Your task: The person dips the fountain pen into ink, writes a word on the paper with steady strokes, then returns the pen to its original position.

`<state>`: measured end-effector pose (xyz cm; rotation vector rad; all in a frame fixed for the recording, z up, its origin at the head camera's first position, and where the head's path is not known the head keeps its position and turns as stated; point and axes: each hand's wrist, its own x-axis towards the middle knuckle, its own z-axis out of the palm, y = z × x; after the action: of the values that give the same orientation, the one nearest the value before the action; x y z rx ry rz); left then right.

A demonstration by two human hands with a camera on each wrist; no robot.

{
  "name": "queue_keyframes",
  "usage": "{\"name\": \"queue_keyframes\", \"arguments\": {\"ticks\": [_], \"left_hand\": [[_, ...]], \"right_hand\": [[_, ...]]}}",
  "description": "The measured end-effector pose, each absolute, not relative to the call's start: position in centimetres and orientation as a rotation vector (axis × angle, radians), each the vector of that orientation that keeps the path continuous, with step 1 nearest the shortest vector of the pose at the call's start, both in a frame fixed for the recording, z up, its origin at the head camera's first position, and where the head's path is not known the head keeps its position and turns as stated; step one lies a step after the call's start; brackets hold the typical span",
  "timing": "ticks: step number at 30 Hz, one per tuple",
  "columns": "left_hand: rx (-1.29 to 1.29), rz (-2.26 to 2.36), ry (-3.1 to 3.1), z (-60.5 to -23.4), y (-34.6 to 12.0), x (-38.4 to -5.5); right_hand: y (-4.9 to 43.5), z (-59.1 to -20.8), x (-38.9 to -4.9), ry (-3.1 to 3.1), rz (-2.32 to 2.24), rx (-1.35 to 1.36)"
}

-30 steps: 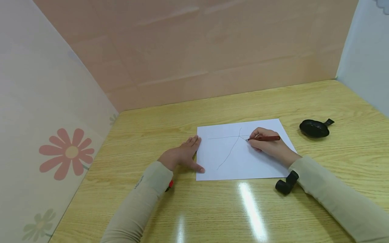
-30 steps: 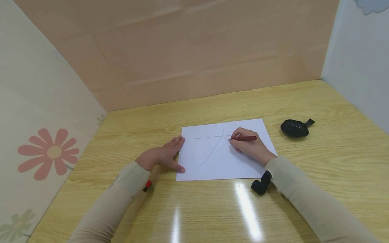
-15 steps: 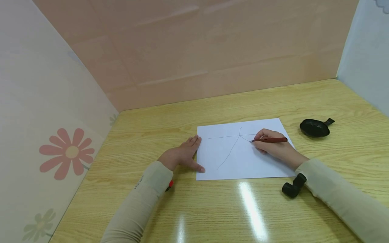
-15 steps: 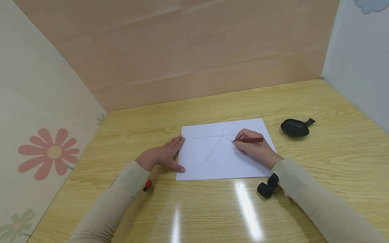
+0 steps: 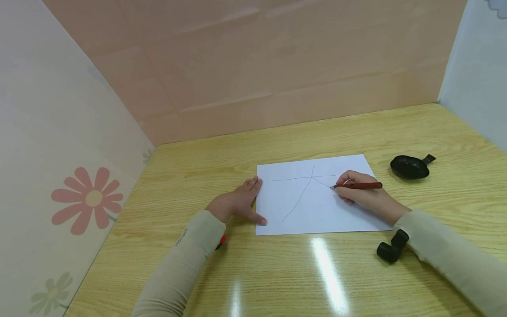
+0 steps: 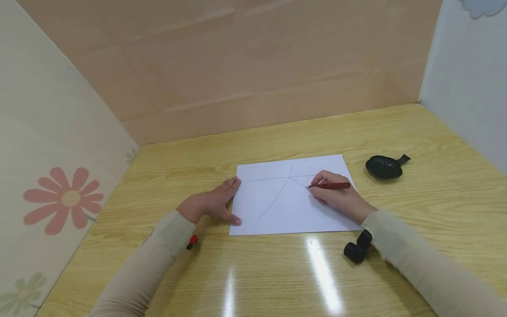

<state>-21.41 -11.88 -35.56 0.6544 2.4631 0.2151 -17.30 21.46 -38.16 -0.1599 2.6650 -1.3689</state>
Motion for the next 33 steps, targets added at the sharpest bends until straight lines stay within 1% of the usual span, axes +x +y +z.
{"name": "queue_keyframes", "arguments": {"ticks": [20, 33], "left_hand": [[0.654, 0.239, 2.454, -35.2, -11.9, -21.4], [0.65, 0.219, 2.453, -35.4, -11.9, -21.4]], "right_hand": [[23.2, -38.1, -16.2, 2.69, -1.334, -0.154], [23.8, -38.4, -15.7, 2.616, -1.403, -0.117]]}}
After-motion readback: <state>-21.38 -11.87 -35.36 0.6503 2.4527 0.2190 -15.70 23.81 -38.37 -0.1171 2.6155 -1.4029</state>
